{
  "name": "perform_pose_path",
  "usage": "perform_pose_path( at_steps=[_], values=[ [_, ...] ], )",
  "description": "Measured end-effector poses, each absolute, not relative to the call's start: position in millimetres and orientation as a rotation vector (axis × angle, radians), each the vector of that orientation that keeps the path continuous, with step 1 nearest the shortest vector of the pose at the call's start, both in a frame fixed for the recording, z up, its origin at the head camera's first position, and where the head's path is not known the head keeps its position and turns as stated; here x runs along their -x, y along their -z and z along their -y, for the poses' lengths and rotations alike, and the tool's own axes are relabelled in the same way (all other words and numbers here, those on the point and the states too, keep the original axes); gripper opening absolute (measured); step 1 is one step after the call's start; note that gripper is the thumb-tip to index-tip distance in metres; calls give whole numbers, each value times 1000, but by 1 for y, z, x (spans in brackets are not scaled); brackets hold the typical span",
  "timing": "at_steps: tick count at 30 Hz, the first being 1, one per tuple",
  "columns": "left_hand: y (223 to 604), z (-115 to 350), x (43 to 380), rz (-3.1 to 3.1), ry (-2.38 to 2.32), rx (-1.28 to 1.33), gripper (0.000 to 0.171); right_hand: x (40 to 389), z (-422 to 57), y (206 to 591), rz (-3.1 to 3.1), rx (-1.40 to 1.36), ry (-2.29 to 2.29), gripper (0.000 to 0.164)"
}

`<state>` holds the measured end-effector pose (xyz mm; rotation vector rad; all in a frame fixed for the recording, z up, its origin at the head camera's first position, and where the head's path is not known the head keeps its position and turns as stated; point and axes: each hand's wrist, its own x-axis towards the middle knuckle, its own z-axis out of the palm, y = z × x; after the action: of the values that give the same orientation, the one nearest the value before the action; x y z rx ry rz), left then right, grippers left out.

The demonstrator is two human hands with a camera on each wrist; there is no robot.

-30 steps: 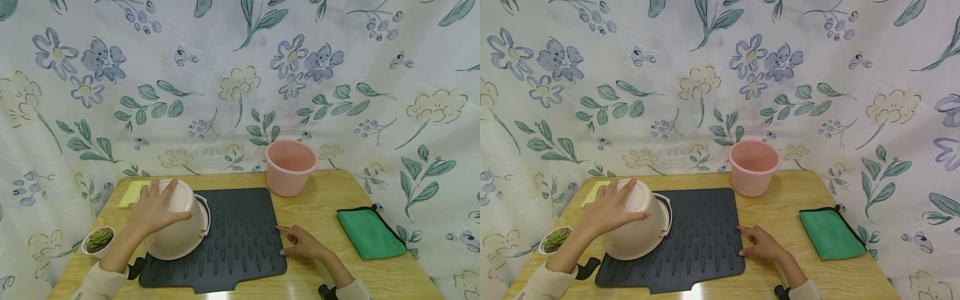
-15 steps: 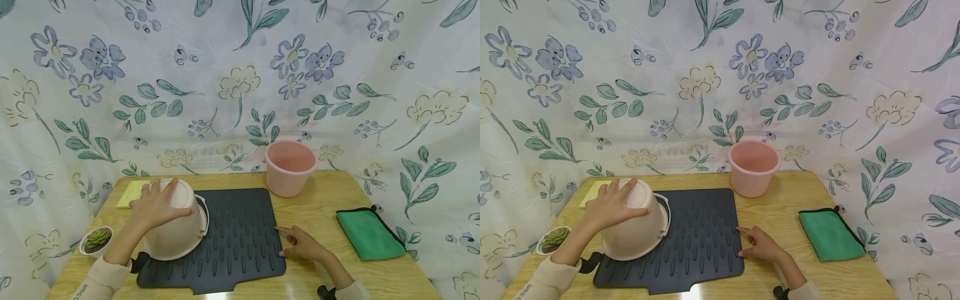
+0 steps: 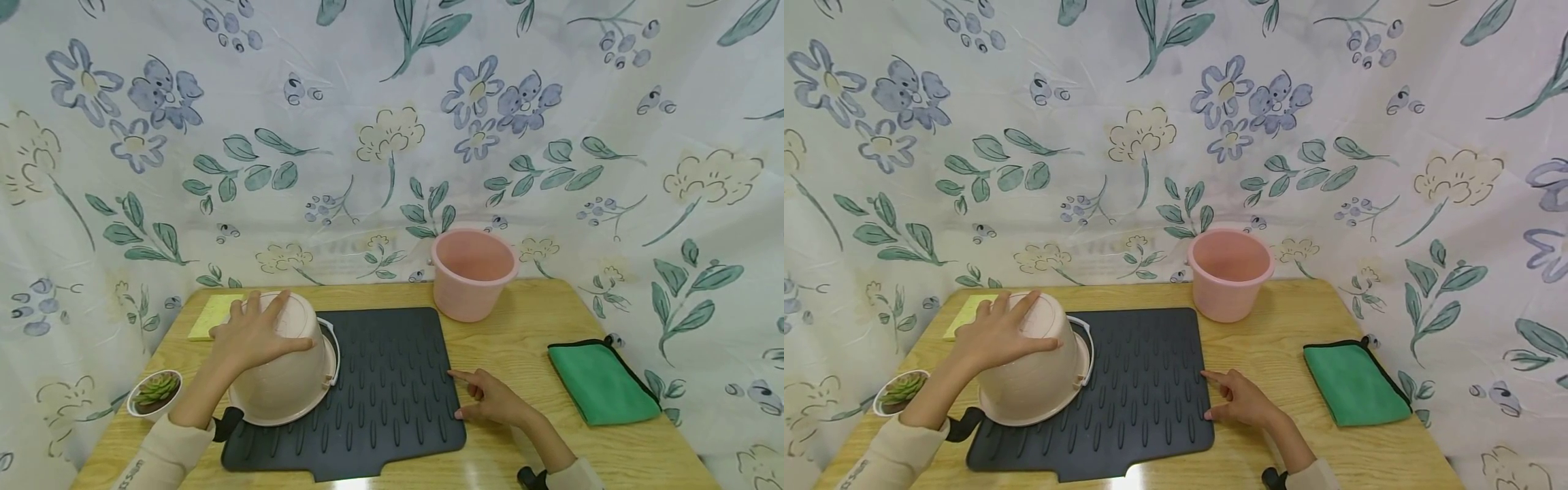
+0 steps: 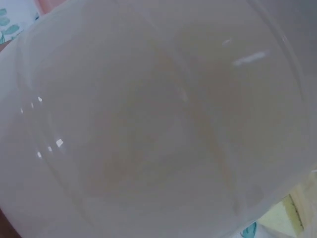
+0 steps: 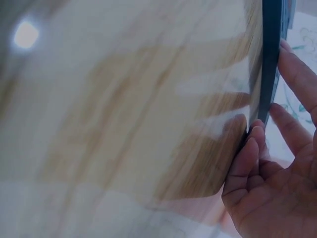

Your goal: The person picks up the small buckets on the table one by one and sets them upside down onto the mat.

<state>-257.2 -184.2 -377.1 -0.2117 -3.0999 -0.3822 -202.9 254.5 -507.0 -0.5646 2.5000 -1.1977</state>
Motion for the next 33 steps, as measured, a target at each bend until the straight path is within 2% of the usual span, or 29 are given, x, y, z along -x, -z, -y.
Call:
perform_pose_path(
  at_steps=[10, 22, 25, 30, 33],
  values=[
    [379, 185, 257, 3094, 378, 221, 119, 203, -254, 507, -2503, 576, 1205, 79],
    [381, 186, 251, 2999, 438, 272, 108, 202, -253, 504, -2487, 553, 1220, 79],
    [381, 183, 249, 2908, 457, 318, 97, 202, -253, 504, -2492, 564, 1215, 79],
    [381, 174, 244, 2625, 497, 455, 65, 203, -253, 504, -2493, 563, 1211, 79],
    [381, 167, 240, 2476, 514, 549, 51, 202, -253, 504, -2490, 551, 1213, 79]
  ],
)
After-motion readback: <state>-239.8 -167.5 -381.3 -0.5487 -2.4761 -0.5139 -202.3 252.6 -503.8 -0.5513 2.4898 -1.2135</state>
